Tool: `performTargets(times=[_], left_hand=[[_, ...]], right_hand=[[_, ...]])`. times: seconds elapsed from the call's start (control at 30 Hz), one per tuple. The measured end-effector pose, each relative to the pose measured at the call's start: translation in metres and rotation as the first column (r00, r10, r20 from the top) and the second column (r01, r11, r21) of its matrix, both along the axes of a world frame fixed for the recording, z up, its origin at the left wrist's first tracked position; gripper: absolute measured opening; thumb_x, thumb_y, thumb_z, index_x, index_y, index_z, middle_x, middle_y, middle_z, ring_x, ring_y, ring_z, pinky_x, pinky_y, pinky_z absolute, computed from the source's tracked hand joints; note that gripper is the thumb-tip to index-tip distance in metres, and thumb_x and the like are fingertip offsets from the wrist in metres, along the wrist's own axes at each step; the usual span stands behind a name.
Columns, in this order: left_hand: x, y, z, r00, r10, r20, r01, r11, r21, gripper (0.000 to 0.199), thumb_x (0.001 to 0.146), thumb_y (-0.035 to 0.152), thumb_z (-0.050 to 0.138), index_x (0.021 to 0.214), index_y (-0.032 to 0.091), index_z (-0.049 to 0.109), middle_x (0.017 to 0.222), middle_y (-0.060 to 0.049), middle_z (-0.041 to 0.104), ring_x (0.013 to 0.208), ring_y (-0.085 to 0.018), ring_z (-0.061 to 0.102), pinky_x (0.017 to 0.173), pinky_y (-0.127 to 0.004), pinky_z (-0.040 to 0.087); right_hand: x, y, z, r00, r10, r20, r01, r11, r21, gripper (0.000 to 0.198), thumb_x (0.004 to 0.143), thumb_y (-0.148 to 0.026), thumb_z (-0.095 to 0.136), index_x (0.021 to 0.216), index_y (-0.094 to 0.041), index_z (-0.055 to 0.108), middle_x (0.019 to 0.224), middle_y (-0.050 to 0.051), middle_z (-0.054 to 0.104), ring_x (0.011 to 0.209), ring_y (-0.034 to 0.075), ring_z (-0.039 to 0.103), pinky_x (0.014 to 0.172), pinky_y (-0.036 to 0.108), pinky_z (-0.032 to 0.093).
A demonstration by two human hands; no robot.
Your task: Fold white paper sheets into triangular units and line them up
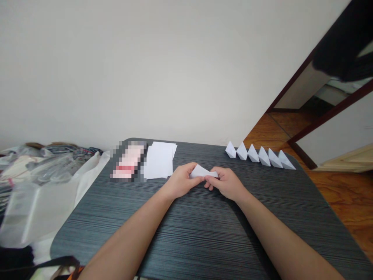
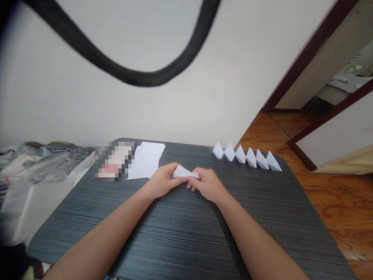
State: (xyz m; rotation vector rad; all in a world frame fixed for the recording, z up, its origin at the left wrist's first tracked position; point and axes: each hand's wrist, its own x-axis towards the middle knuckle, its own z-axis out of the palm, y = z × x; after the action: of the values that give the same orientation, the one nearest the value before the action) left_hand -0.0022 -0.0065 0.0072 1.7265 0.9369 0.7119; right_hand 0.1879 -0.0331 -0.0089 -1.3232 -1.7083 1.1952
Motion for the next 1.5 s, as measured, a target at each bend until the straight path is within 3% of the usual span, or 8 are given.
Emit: performTargets(times=[0.33, 0.53, 0.83, 0.97, 1.23, 1.5], left_hand=[[0.001, 0.002, -0.002, 0.998, 0.054, -0.041, -0.051, 0.996, 0.076, 0.018, 0.076, 0.027, 0.059, 0.091, 0.017, 0.06, 0.084, -0.002, 0.064, 0.075, -0.014, 0.057, 0.066, -0.024, 0.043], [-0.003, 0.005, -0.007, 0.999, 0.034, -0.013, -0.035, 0.998, -0.044, 0.018, 0.078, 0.029, 0.056, 0.09, 0.016, 0.057, 0.073, 0.001, 0.06, 0.056, -0.009, 0.051, 0.053, -0.02, 0.039], [-0.005, 0.01, -0.014, 0.994, 0.102, 0.029, -0.101, 0.993, -0.055, 0.02, 0.076, 0.028, 0.059, 0.093, 0.017, 0.056, 0.072, 0.002, 0.059, 0.055, -0.008, 0.051, 0.052, -0.02, 0.039], [-0.008, 0.013, -0.018, 0.989, 0.117, 0.088, -0.108, 0.989, -0.096, 0.014, 0.078, 0.028, 0.057, 0.085, 0.016, 0.055, 0.064, 0.002, 0.057, 0.055, -0.009, 0.051, 0.051, -0.019, 0.039], [-0.008, 0.015, -0.018, 0.978, 0.145, 0.151, -0.124, 0.982, -0.143, 0.021, 0.078, 0.029, 0.058, 0.093, 0.015, 0.055, 0.065, 0.001, 0.059, 0.054, -0.009, 0.053, 0.051, -0.02, 0.041], [-0.009, 0.015, -0.014, 0.965, 0.165, 0.204, -0.13, 0.976, -0.174, 0.022, 0.078, 0.032, 0.058, 0.089, 0.013, 0.055, 0.065, -0.001, 0.06, 0.056, -0.01, 0.056, 0.058, -0.023, 0.047]], right_hand=[[0.002, 0.001, -0.002, 0.999, -0.013, -0.034, 0.012, 1.0, -0.015, 0.019, 0.084, -0.032, 0.053, 0.076, -0.016, 0.059, 0.069, 0.004, 0.069, 0.056, 0.014, 0.063, 0.056, 0.025, 0.048], [0.003, 0.001, -0.001, 0.997, -0.045, -0.066, 0.044, 0.999, -0.016, 0.021, 0.085, -0.033, 0.053, 0.074, -0.016, 0.059, 0.068, 0.004, 0.069, 0.055, 0.014, 0.063, 0.057, 0.026, 0.048], [0.003, 0.002, -0.004, 0.988, -0.099, -0.122, 0.097, 0.995, -0.021, 0.022, 0.084, -0.034, 0.054, 0.074, -0.016, 0.057, 0.067, 0.004, 0.069, 0.054, 0.013, 0.062, 0.057, 0.026, 0.047], [0.005, 0.004, -0.005, 0.979, -0.13, -0.159, 0.127, 0.992, -0.027, 0.022, 0.084, -0.035, 0.055, 0.074, -0.015, 0.057, 0.067, 0.005, 0.069, 0.053, 0.013, 0.062, 0.055, 0.025, 0.047], [0.004, 0.004, -0.007, 0.97, -0.161, -0.184, 0.154, 0.987, -0.051, 0.024, 0.083, -0.038, 0.056, 0.074, -0.015, 0.056, 0.068, 0.005, 0.07, 0.052, 0.013, 0.061, 0.052, 0.024, 0.044], [0.004, 0.005, -0.008, 0.96, -0.198, -0.197, 0.187, 0.98, -0.074, 0.028, 0.081, -0.042, 0.056, 0.073, -0.015, 0.057, 0.067, 0.006, 0.07, 0.049, 0.012, 0.058, 0.047, 0.023, 0.041]])
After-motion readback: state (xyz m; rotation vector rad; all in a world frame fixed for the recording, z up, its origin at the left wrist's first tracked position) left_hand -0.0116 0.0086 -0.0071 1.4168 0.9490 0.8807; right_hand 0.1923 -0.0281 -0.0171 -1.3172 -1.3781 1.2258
